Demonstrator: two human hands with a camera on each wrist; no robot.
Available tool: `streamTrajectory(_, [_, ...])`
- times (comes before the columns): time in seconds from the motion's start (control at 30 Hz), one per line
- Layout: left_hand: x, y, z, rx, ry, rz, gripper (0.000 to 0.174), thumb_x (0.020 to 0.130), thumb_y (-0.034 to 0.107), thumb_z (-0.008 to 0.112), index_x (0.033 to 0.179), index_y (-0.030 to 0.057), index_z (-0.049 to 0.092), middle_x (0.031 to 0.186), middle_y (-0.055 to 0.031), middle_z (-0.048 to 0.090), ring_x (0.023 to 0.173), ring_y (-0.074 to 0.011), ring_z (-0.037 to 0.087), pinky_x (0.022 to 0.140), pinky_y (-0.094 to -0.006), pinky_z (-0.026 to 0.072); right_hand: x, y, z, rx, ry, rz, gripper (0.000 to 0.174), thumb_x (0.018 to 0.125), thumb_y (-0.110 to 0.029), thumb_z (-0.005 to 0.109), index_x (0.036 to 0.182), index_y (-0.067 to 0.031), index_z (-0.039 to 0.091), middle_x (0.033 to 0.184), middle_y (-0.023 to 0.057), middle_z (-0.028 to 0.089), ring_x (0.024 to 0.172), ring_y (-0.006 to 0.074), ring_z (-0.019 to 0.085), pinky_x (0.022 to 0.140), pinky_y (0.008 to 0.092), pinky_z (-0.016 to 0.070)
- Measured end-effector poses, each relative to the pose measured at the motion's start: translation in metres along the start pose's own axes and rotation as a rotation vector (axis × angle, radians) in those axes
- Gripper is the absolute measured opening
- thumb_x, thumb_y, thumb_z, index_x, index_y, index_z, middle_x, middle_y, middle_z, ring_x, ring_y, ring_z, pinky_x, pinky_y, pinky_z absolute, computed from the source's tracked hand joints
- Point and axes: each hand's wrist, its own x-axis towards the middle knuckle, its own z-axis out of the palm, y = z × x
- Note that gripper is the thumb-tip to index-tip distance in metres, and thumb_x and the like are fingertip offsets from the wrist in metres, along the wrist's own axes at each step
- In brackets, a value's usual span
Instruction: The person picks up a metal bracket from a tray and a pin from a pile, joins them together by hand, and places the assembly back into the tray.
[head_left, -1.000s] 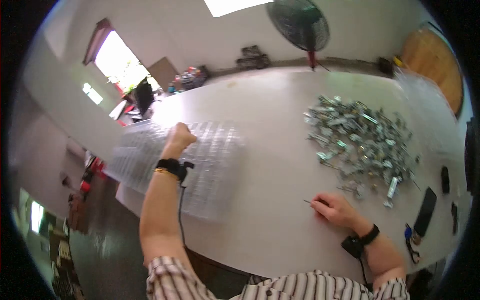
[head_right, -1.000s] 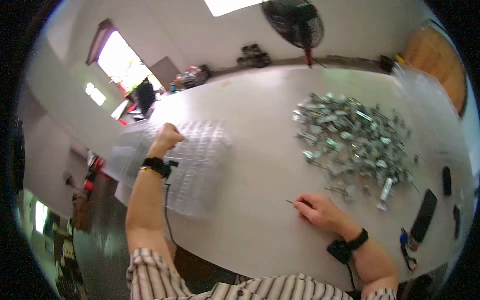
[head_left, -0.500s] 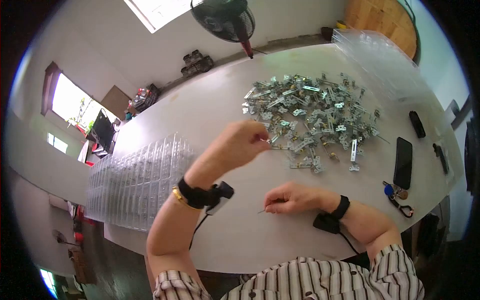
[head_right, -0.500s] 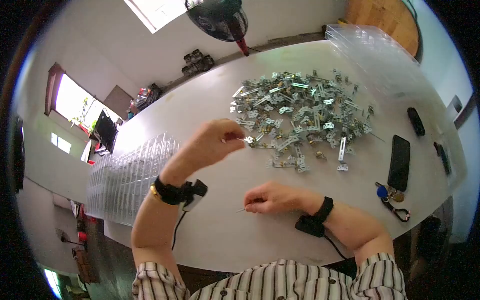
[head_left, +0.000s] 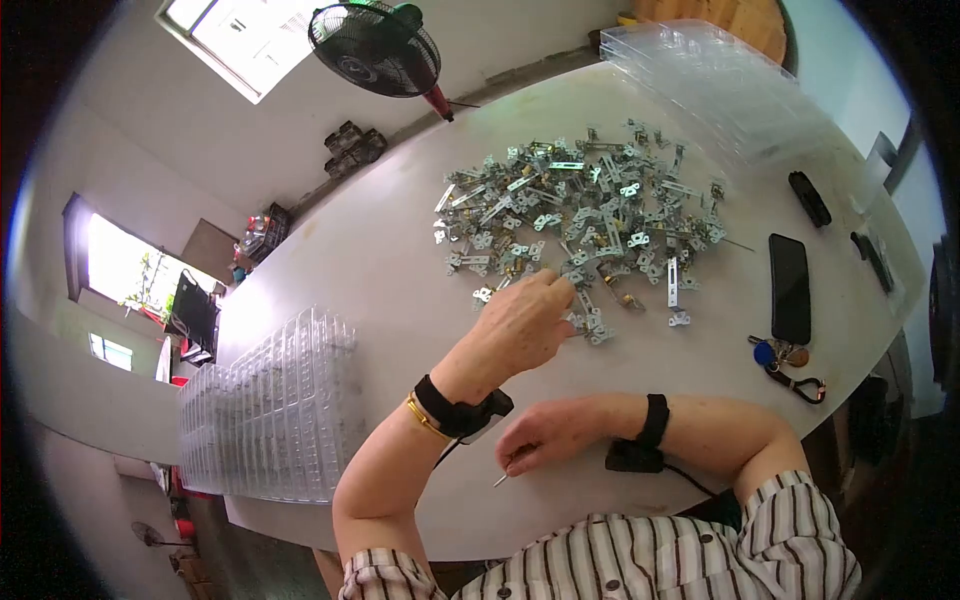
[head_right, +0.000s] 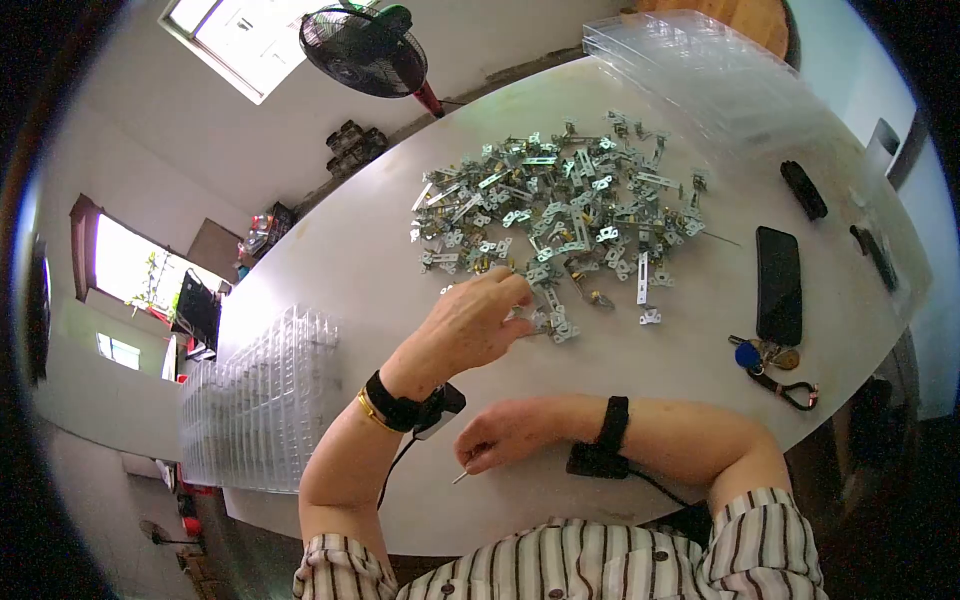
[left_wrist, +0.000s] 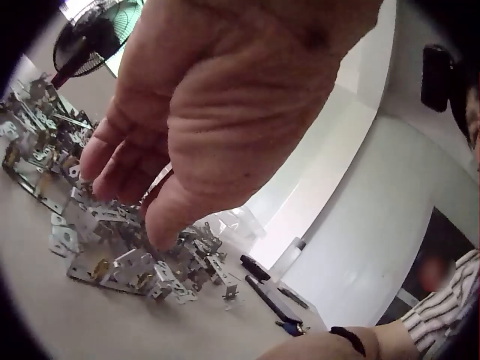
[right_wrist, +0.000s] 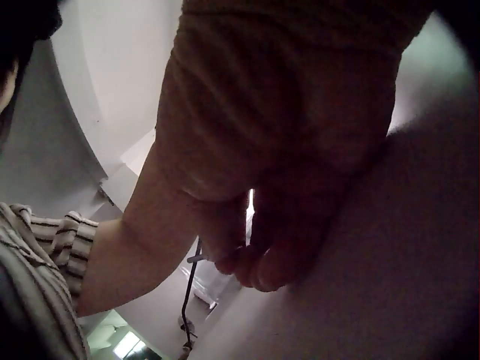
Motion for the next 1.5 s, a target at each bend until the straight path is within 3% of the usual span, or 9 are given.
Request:
streamTrajectory(0.1, [0.005, -0.015, -0.002, -0.009, 0.063, -0.084, 0.021, 0.083, 0.017, 0.07, 0.097, 0.0027, 0.064, 0.097, -0.0155, 0.062, 0.09, -0.0368, 0.063, 0.078, -0.0451, 0.05, 0.001, 0.004, 0.0, -0.006, 0.013, -0.042, 0.021, 0.093, -0.026, 0.063, 0.099, -0.006, 0.066, 0.086, 0.0132, 0.067, 0.078, 0.0267, 0.061, 0.075, 0.0383, 0.0484])
streamTrajectory(0.3, [0.017, -0.032, 0.01, -0.064, 0.142, -0.173, 0.022, 0.084, 0.024, 0.068, 0.083, 0.0022, 0.067, 0.089, -0.0148, 0.063, 0.087, -0.0361, 0.063, 0.076, -0.0453, 0.05, 0.002, 0.0, -0.003, -0.014, -0.014, 0.006, 0.022, 0.092, -0.026, 0.063, 0.098, -0.0058, 0.067, 0.086, 0.0134, 0.067, 0.078, 0.0267, 0.062, 0.074, 0.0394, 0.048])
streamTrajectory(0.63, [0.035, -0.023, 0.03, 0.181, 0.118, -0.164, 0.033, 0.081, 0.031, 0.068, 0.081, -0.0016, 0.067, 0.087, -0.0207, 0.063, 0.087, -0.0382, 0.063, 0.078, -0.0462, 0.0508, 0.0, 0.0, -0.003, -0.02, 0.003, -0.024, 0.02, 0.095, -0.025, 0.062, 0.099, -0.005, 0.064, 0.084, 0.0102, 0.065, 0.076, 0.0209, 0.057, 0.073, 0.0364, 0.0467])
streamTrajectory(0.7, [0.035, -0.021, 0.032, 0.233, 0.122, -0.18, 0.033, 0.079, 0.03, 0.068, 0.079, -0.0027, 0.067, 0.086, -0.0219, 0.063, 0.087, -0.0388, 0.064, 0.078, -0.0468, 0.051, 0.001, 0.002, -0.002, -0.043, -0.001, -0.043, 0.024, 0.092, -0.028, 0.062, 0.097, -0.004, 0.065, 0.089, 0.0149, 0.068, 0.085, 0.0285, 0.064, 0.08, 0.0403, 0.0483])
streamTrajectory(0.93, [0.041, -0.01, 0.029, 0.266, -0.001, -0.275, 0.027, 0.079, 0.023, 0.067, 0.088, -0.0017, 0.073, 0.097, -0.0241, 0.067, 0.093, -0.0385, 0.067, 0.084, -0.0447, 0.0533, 0.001, 0.002, -0.002, -0.062, 0.014, -0.062, 0.026, 0.093, -0.029, 0.061, 0.095, -0.0037, 0.064, 0.088, 0.0152, 0.067, 0.085, 0.0293, 0.063, 0.079, 0.0407, 0.0482])
streamTrajectory(1.03, [0.04, -0.018, 0.039, 0.258, 0.088, -0.272, 0.027, 0.078, 0.023, 0.066, 0.087, -0.0024, 0.073, 0.094, -0.024, 0.067, 0.09, -0.0393, 0.067, 0.083, -0.0454, 0.0534, 0.004, 0.002, -0.001, -0.052, 0.009, -0.043, 0.026, 0.093, -0.029, 0.06, 0.095, -0.0033, 0.064, 0.087, 0.0145, 0.067, 0.084, 0.0284, 0.063, 0.078, 0.0405, 0.0481])
streamTrajectory(1.1, [0.04, -0.019, 0.041, 0.174, 0.155, -0.265, 0.031, 0.078, 0.026, 0.067, 0.075, -0.0047, 0.066, 0.083, -0.0247, 0.063, 0.083, -0.0426, 0.063, 0.075, -0.0492, 0.0506, 0.004, 0.002, -0.001, -0.045, -0.018, -0.019, 0.021, 0.096, -0.025, 0.06, 0.098, -0.0049, 0.063, 0.084, 0.0108, 0.065, 0.078, 0.0214, 0.06, 0.074, 0.037, 0.0468])
streamTrajectory(1.23, [0.039, -0.015, 0.035, 0.125, 0.113, -0.324, 0.032, 0.079, 0.027, 0.068, 0.077, -0.0045, 0.065, 0.086, -0.0232, 0.063, 0.085, -0.0422, 0.063, 0.075, -0.0494, 0.0501, 0.005, 0.006, 0.0, -0.033, -0.016, -0.018, 0.021, 0.096, -0.026, 0.061, 0.098, -0.0048, 0.063, 0.083, 0.0105, 0.065, 0.078, 0.0215, 0.059, 0.073, 0.0367, 0.0467])
streamTrajectory(1.5, [0.016, -0.005, 0.015, 0.252, 0.294, -0.234, 0.018, 0.083, 0.017, 0.063, 0.083, -0.0014, 0.064, 0.091, -0.0208, 0.063, 0.087, -0.0371, 0.066, 0.078, -0.0451, 0.0523, 0.004, 0.011, 0.003, 0.005, 0.035, -0.044, 0.02, 0.095, -0.025, 0.062, 0.099, -0.0057, 0.065, 0.083, 0.0111, 0.065, 0.076, 0.0225, 0.058, 0.073, 0.0365, 0.0467])
